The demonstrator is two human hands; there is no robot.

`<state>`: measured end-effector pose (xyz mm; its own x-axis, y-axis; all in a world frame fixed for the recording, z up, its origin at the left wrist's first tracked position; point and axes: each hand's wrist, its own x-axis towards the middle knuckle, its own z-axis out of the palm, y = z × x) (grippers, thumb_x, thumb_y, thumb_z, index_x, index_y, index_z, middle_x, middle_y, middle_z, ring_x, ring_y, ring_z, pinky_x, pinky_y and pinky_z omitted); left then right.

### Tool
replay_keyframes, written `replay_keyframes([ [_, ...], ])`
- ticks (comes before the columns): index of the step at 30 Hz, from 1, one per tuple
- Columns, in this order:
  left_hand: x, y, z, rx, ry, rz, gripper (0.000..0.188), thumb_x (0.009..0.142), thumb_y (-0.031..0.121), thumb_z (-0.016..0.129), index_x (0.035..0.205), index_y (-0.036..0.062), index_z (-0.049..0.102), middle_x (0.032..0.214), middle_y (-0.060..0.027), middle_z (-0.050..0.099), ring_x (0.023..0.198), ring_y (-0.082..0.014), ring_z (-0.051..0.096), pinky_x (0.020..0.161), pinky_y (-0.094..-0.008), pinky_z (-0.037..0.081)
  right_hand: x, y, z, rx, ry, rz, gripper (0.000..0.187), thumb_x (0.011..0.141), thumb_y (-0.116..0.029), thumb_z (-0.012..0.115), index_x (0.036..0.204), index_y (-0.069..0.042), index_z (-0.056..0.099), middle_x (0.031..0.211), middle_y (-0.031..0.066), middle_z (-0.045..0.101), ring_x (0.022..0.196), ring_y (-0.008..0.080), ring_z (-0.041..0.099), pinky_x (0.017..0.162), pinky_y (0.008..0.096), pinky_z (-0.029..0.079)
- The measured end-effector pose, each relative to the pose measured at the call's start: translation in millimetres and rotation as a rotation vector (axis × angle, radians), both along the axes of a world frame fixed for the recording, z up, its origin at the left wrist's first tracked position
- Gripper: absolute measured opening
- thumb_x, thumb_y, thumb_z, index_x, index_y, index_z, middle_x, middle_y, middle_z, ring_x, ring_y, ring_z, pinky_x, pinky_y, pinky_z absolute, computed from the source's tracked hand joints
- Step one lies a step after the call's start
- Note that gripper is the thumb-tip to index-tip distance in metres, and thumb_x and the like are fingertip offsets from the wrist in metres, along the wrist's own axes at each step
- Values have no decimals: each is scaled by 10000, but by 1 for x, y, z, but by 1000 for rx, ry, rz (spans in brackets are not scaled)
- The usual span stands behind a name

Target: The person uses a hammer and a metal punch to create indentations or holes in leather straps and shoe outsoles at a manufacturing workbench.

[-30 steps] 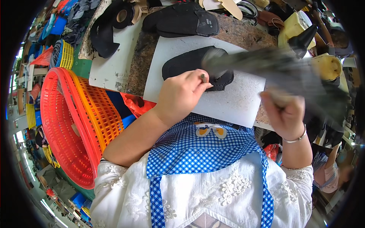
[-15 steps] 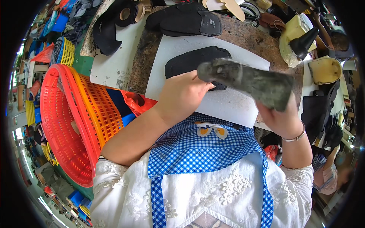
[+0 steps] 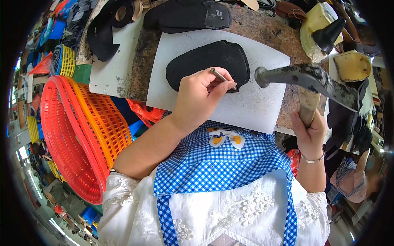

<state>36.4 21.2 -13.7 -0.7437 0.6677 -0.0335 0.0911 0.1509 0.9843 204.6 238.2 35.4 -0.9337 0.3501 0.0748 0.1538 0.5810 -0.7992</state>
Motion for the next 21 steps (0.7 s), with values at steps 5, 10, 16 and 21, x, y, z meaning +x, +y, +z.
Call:
replay_keyframes([
  [5, 1, -1, 0, 1, 8, 2, 98, 897, 40, 623, 982, -3, 649, 896, -67, 686, 857, -112, 664, 766, -217, 531, 10, 3, -7, -70, 3, -52, 107, 837, -42, 684, 870, 18, 601, 613, 19, 541, 520, 84, 466, 501, 227, 377],
  [10, 4, 2, 4, -63, 37, 30, 95, 884, 35, 631, 974, 8, 646, 889, -66, 684, 834, -120, 667, 746, -221, 533, 10, 1, -7, -168, 50, -68, 99, 842, -37, 677, 833, 13, 592, 631, 18, 550, 541, 83, 481, 511, 224, 380],
  [16, 13, 13, 12, -136, 679, 1, 97, 800, 34, 663, 872, 52, 601, 828, -84, 629, 693, -277, 632, 611, -309, 524, 0, 1, 6, -116, 403, 74, 40, 909, -3, 563, 911, 34, 580, 700, 60, 570, 522, 93, 518, 486, 206, 405],
  [21, 2, 8, 7, -31, 265, 27, 59, 862, 59, 632, 907, 38, 600, 869, -56, 654, 769, -168, 653, 695, -276, 528, -6, 0, 13, 396, 160, 187, 113, 846, 10, 647, 958, 22, 632, 720, 41, 628, 600, 135, 571, 573, 246, 451],
])
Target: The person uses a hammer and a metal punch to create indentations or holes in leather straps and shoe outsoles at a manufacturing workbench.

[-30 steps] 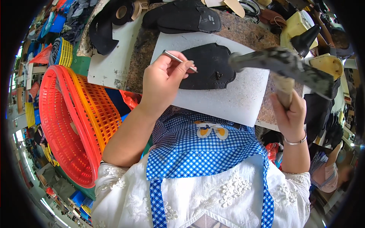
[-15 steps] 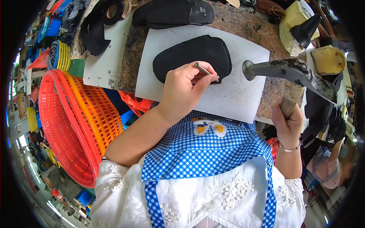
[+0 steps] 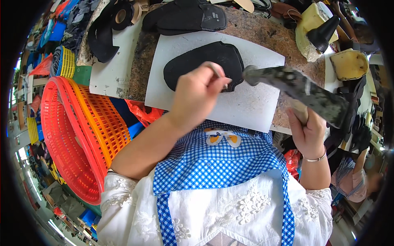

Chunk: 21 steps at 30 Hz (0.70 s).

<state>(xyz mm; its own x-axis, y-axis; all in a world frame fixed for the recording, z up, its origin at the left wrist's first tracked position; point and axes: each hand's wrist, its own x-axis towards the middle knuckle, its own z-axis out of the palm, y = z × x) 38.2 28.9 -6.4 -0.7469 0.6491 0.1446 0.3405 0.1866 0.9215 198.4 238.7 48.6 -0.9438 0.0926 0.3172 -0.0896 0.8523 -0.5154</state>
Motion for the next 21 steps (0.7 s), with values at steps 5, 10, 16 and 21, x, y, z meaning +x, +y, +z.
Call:
replay_keyframes([
  [5, -3, -12, -7, 25, -229, -25, 64, 902, 25, 607, 961, 21, 632, 908, -52, 685, 795, -91, 650, 728, -225, 532, 4, -3, -3, -280, -83, -147, 42, 861, 6, 631, 874, 18, 593, 656, 14, 563, 555, 81, 504, 513, 220, 388],
  [10, 3, -8, -2, -37, -99, 15, 81, 873, 21, 637, 954, 21, 636, 869, -60, 687, 765, -111, 665, 698, -221, 527, 5, 3, -1, -323, 19, -100, 48, 907, -8, 575, 931, 33, 573, 648, 10, 528, 523, 63, 460, 495, 200, 355],
  [16, 9, 1, 5, -108, 421, -33, 139, 801, 97, 686, 875, 29, 591, 794, -90, 636, 666, -252, 638, 580, -322, 509, -7, 8, 1, -208, 108, 161, 222, 944, -59, 513, 1142, 42, 524, 863, 76, 621, 610, 117, 572, 570, 206, 445],
  [21, -3, -5, -1, 105, -391, 100, 75, 842, 52, 660, 881, 25, 601, 778, -71, 678, 693, -129, 669, 596, -260, 513, -12, 2, -1, 30, 88, 128, 150, 824, -4, 686, 944, 33, 604, 737, 70, 636, 608, 134, 575, 582, 221, 439],
])
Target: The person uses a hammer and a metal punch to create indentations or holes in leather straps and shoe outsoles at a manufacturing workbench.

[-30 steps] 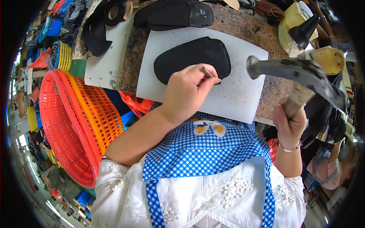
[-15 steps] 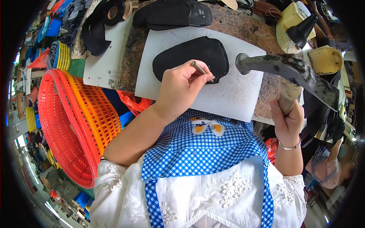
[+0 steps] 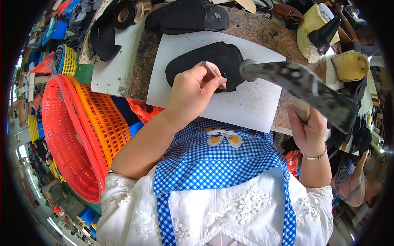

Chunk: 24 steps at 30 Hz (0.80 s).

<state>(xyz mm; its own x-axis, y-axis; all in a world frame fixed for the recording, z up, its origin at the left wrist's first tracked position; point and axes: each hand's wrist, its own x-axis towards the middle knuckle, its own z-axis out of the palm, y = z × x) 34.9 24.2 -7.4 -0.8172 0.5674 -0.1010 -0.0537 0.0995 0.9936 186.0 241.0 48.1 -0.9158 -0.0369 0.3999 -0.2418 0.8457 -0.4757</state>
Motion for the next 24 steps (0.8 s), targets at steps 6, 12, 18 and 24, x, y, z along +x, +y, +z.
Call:
replay_keyframes([
  [6, 2, -8, -2, -164, 364, -121, 47, 875, 14, 631, 919, 22, 616, 836, -47, 679, 713, -101, 654, 651, -226, 528, 5, -5, 10, -243, -64, -162, 43, 861, 37, 619, 853, 37, 576, 667, 18, 561, 538, 82, 490, 510, 206, 374],
  [12, 12, 2, 1, -208, 822, -51, 127, 825, 120, 680, 868, 30, 602, 771, -103, 637, 622, -271, 637, 558, -342, 517, -2, -2, 11, 4, -49, 21, 194, 807, 13, 617, 995, 33, 572, 723, 93, 585, 595, 217, 579, 521, 293, 449],
  [18, -1, -9, -6, -9, 118, -18, 74, 842, 46, 661, 895, 25, 613, 740, -94, 660, 639, -171, 669, 574, -257, 506, -7, -5, 8, 15, -89, 10, 221, 776, 5, 673, 982, 54, 611, 678, 120, 619, 561, 248, 617, 528, 307, 471],
  [24, 5, -11, -2, -171, 468, -79, 62, 863, 17, 647, 923, 18, 630, 826, -67, 686, 728, -119, 674, 628, -235, 527, -4, -8, 16, -364, 12, -132, 41, 864, 35, 613, 891, 23, 584, 722, 24, 581, 579, 61, 505, 527, 201, 392],
])
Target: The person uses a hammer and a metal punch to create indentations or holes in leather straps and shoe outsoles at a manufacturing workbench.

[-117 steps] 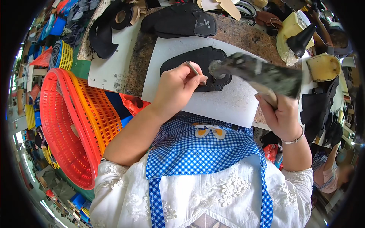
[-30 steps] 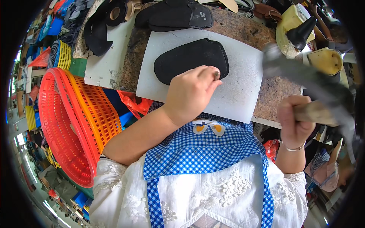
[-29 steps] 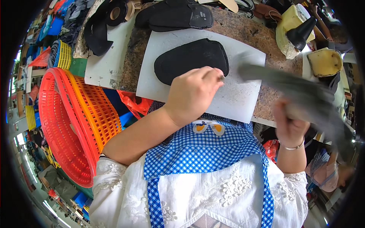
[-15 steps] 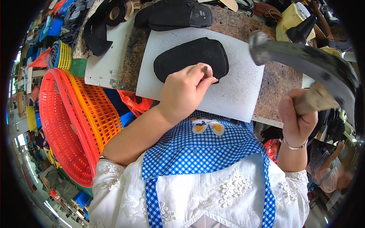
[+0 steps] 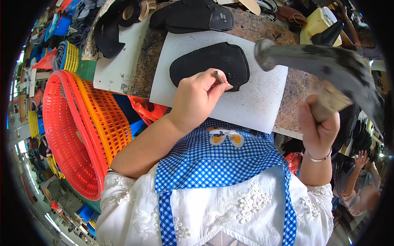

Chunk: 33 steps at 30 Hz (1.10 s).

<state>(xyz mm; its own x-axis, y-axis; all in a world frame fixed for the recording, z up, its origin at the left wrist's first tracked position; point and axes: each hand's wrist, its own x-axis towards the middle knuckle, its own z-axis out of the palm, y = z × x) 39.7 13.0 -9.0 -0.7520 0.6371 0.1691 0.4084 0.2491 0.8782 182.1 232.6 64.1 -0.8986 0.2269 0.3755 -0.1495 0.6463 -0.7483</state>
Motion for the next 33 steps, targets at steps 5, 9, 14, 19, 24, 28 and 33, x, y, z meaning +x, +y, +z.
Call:
replay_keyframes([
  [5, 6, 6, 3, -74, 532, -27, 101, 835, 86, 677, 850, 21, 601, 731, -110, 646, 623, -240, 653, 552, -295, 512, -7, 0, -4, 256, -6, 254, 141, 836, 15, 609, 977, 13, 599, 765, 102, 642, 605, 236, 619, 551, 306, 474],
  [9, -4, 3, -3, 205, -260, 109, 77, 852, 56, 657, 835, 12, 596, 647, -103, 626, 593, -151, 649, 548, -264, 504, -10, -1, -4, 292, -181, 154, 197, 804, -48, 699, 969, 14, 611, 643, 110, 585, 536, 259, 596, 501, 315, 450],
  [14, -3, -5, 0, 11, -41, 5, 64, 868, 5, 628, 930, 5, 612, 819, -74, 688, 755, -132, 682, 642, -243, 539, -4, -3, -2, 98, -187, 21, 167, 805, -8, 691, 961, 23, 639, 706, 116, 640, 595, 189, 636, 556, 260, 470],
  [19, 5, -1, 3, -101, 502, -39, 103, 828, 50, 669, 883, 12, 591, 729, -103, 649, 634, -246, 656, 575, -277, 513, -8, -1, -8, 518, -63, 186, 197, 808, 10, 629, 1004, 33, 621, 779, 129, 666, 631, 255, 649, 560, 313, 504],
  [24, -9, -7, -2, 251, -264, 50, 86, 837, 39, 660, 883, 15, 591, 738, -116, 662, 646, -191, 673, 573, -260, 511, -15, -5, -2, 336, -129, 175, 224, 790, 13, 671, 1010, 23, 634, 774, 119, 659, 571, 233, 625, 521, 303, 479],
  [28, -5, -11, 0, -2, -12, 3, 68, 861, -7, 635, 925, 7, 616, 797, -67, 686, 752, -127, 680, 655, -245, 544, -14, -11, 9, 25, -152, 59, 77, 833, 51, 640, 907, 40, 622, 742, 71, 628, 624, 98, 570, 558, 240, 436],
  [33, 1, -8, 3, -49, 417, -45, 72, 836, 59, 661, 862, 22, 605, 743, -121, 659, 647, -239, 671, 563, -288, 515, -25, -14, -7, 263, -6, 251, 152, 794, 45, 632, 941, 17, 603, 700, 86, 587, 593, 209, 585, 538, 279, 452],
])
